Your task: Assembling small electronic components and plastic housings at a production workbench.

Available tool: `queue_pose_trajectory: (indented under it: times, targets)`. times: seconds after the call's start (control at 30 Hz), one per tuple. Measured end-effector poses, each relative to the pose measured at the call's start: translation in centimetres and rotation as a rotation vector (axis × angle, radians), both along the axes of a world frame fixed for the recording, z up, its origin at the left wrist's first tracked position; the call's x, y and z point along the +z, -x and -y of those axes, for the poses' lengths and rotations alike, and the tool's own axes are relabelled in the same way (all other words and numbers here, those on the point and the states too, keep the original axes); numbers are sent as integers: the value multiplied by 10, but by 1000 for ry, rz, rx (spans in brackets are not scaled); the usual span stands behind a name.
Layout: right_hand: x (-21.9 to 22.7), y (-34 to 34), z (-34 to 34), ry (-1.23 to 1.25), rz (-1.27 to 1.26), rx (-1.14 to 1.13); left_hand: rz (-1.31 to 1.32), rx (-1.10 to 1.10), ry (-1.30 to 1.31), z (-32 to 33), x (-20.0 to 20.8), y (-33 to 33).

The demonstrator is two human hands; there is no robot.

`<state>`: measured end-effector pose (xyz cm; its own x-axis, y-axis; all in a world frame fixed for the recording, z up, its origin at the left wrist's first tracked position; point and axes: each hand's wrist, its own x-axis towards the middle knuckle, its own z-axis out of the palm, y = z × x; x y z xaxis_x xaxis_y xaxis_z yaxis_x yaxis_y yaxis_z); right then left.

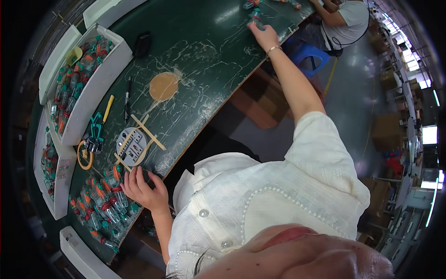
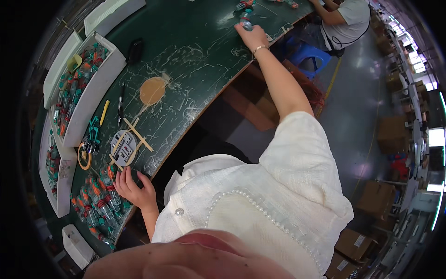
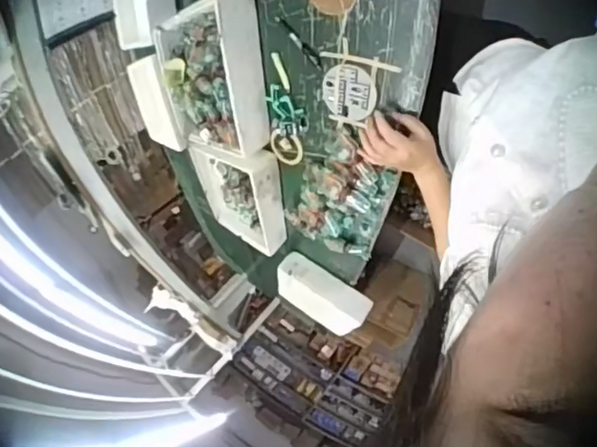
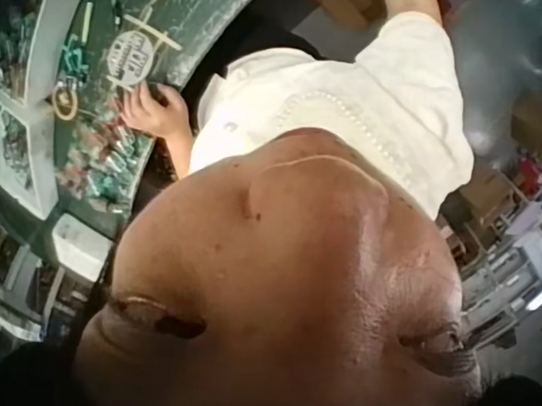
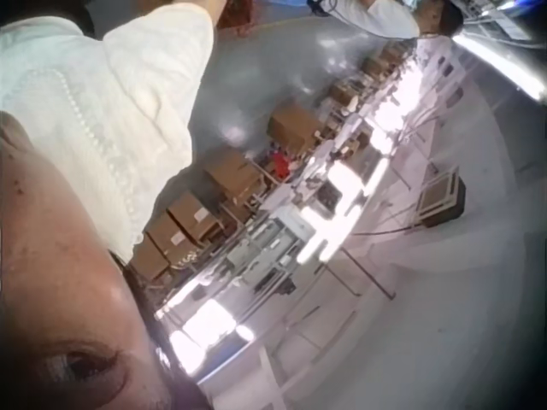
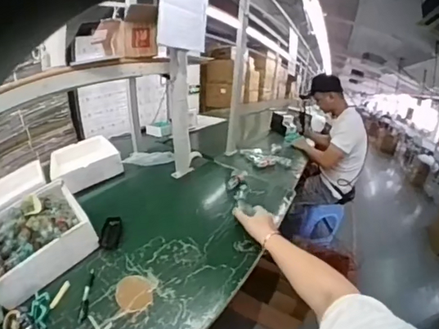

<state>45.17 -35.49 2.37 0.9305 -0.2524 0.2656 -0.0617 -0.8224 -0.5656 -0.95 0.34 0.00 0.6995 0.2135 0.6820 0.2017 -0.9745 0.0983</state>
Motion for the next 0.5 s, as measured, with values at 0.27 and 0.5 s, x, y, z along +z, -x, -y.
queue_pose_trajectory:
  times: [0.27, 0.5]
  targets:
    - [48, 203, -104, -526, -284, 1275, 52, -198, 65, 29, 47, -16]
    - [86, 278, -171, -468, -563, 1792, -24, -308, 417, 22, 71, -6]
